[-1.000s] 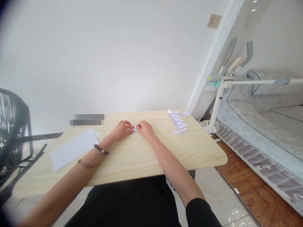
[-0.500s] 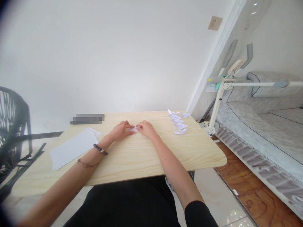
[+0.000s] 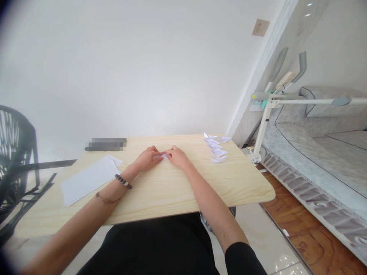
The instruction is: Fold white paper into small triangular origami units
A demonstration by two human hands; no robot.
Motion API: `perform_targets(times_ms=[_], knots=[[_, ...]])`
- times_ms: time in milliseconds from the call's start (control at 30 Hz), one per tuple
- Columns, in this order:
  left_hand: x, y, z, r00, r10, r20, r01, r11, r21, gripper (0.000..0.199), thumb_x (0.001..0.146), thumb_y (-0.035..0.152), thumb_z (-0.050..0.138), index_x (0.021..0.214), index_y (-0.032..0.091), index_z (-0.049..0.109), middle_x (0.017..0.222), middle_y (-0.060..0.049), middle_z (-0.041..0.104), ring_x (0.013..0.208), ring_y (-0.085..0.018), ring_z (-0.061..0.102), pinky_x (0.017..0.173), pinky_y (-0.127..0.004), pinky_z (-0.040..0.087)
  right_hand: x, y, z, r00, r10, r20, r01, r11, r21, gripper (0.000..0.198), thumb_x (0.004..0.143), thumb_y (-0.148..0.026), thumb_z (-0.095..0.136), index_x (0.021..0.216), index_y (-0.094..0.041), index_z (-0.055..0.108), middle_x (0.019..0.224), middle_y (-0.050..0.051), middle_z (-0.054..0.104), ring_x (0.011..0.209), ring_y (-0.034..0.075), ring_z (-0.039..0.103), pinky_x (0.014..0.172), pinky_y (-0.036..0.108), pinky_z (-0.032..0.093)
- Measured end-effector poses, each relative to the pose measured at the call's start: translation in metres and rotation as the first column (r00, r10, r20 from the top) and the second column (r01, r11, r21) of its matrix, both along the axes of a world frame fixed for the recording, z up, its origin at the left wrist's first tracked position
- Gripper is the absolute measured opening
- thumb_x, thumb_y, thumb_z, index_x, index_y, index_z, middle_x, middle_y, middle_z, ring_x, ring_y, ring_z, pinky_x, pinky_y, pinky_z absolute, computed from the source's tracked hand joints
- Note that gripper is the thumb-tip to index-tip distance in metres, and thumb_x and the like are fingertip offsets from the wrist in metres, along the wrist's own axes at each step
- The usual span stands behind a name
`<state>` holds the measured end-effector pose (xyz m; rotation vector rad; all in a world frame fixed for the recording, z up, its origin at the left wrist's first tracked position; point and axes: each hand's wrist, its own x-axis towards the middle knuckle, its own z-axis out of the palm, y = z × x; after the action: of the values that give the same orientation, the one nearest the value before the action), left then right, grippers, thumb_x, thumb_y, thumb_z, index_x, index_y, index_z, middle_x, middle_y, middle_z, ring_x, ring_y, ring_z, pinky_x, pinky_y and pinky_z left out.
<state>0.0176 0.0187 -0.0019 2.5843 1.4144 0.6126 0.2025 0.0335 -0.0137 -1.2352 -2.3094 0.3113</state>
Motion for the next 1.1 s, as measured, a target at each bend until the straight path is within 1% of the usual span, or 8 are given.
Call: perform_targets(times_ms=[100,267,367,500,633,800,933,1100], knots=[[0.002,0.0,-0.001,0.999,0.039,0.0,-0.039,0.999,0.0,0.037,0.079,0.044,0.041,0.105,0.025,0.06,0.092,-0.006,0.051,0.091,-0.02,0.047,0.078,-0.029,0.039,-0.002,-0.002,0.002,0.999,-0.009,0.041,0.008,1.0,0.017,0.028,0.083,-0.023,0.041,0.105,-0.027,0.059,0.089,0.004,0.05,0.084,0.012,0.05,0.077,0.022,0.035],[0.005,0.001,-0.003,0.996,0.092,-0.02,-0.091,0.995,0.044,0.036,0.081,0.045,0.038,0.098,0.026,0.062,0.091,-0.005,0.052,0.09,-0.019,0.048,0.077,-0.028,0.04,-0.004,-0.008,0.007,0.995,-0.051,0.091,0.051,0.999,0.002,0.028,0.084,-0.034,0.041,0.105,-0.025,0.058,0.089,0.004,0.05,0.083,0.011,0.05,0.074,0.021,0.036],[0.008,0.002,-0.003,0.99,0.137,-0.04,-0.134,0.988,0.073,0.034,0.081,0.043,0.038,0.092,0.025,0.064,0.089,-0.004,0.053,0.089,-0.019,0.048,0.075,-0.029,0.04,-0.004,-0.01,0.008,0.993,-0.065,0.094,0.065,0.998,0.006,0.029,0.083,-0.037,0.041,0.105,-0.025,0.058,0.087,0.004,0.05,0.082,0.011,0.05,0.072,0.021,0.036],[0.009,0.003,-0.001,0.988,0.149,-0.05,-0.146,0.987,0.071,0.032,0.081,0.042,0.039,0.087,0.025,0.065,0.087,-0.004,0.054,0.087,-0.019,0.049,0.073,-0.028,0.04,-0.004,-0.008,0.006,0.995,-0.064,0.077,0.066,0.998,-0.016,0.029,0.082,-0.037,0.043,0.105,-0.026,0.058,0.085,0.003,0.05,0.078,0.011,0.05,0.07,0.02,0.036],[0.007,0.003,0.0,0.99,0.135,-0.042,-0.132,0.99,0.055,0.033,0.08,0.045,0.039,0.089,0.025,0.064,0.088,-0.003,0.054,0.089,-0.019,0.048,0.074,-0.028,0.04,-0.001,-0.003,0.004,0.998,-0.051,0.039,0.053,0.997,-0.052,0.027,0.081,-0.032,0.047,0.104,-0.024,0.059,0.084,0.003,0.052,0.076,0.01,0.051,0.072,0.021,0.036],[0.001,0.004,0.001,0.997,0.06,-0.05,-0.062,0.998,-0.024,0.04,0.075,0.052,0.043,0.101,0.026,0.06,0.094,-0.003,0.052,0.094,-0.02,0.047,0.078,-0.029,0.039,0.002,0.004,0.0,1.0,-0.009,-0.013,0.009,0.999,-0.045,0.025,0.082,-0.024,0.045,0.1,-0.023,0.062,0.086,0.004,0.055,0.079,0.011,0.051,0.075,0.022,0.037],[-0.001,0.006,0.001,0.997,0.036,-0.064,-0.041,0.996,-0.073,0.048,0.071,0.057,0.046,0.106,0.026,0.058,0.098,-0.004,0.051,0.097,-0.022,0.045,0.077,-0.03,0.039,0.002,0.008,-0.003,0.999,-0.01,-0.04,0.008,0.998,-0.055,0.024,0.082,-0.019,0.045,0.098,-0.022,0.063,0.087,0.004,0.055,0.081,0.012,0.052,0.077,0.023,0.038],[-0.001,0.004,0.0,0.998,0.03,-0.051,-0.033,0.997,-0.064,0.05,0.071,0.058,0.045,0.107,0.025,0.057,0.098,-0.005,0.05,0.098,-0.022,0.045,0.077,-0.03,0.039,0.003,0.008,-0.004,0.995,-0.025,-0.096,0.019,0.998,-0.066,0.026,0.082,-0.014,0.043,0.096,-0.021,0.064,0.089,0.005,0.055,0.084,0.011,0.052,0.079,0.024,0.038]])
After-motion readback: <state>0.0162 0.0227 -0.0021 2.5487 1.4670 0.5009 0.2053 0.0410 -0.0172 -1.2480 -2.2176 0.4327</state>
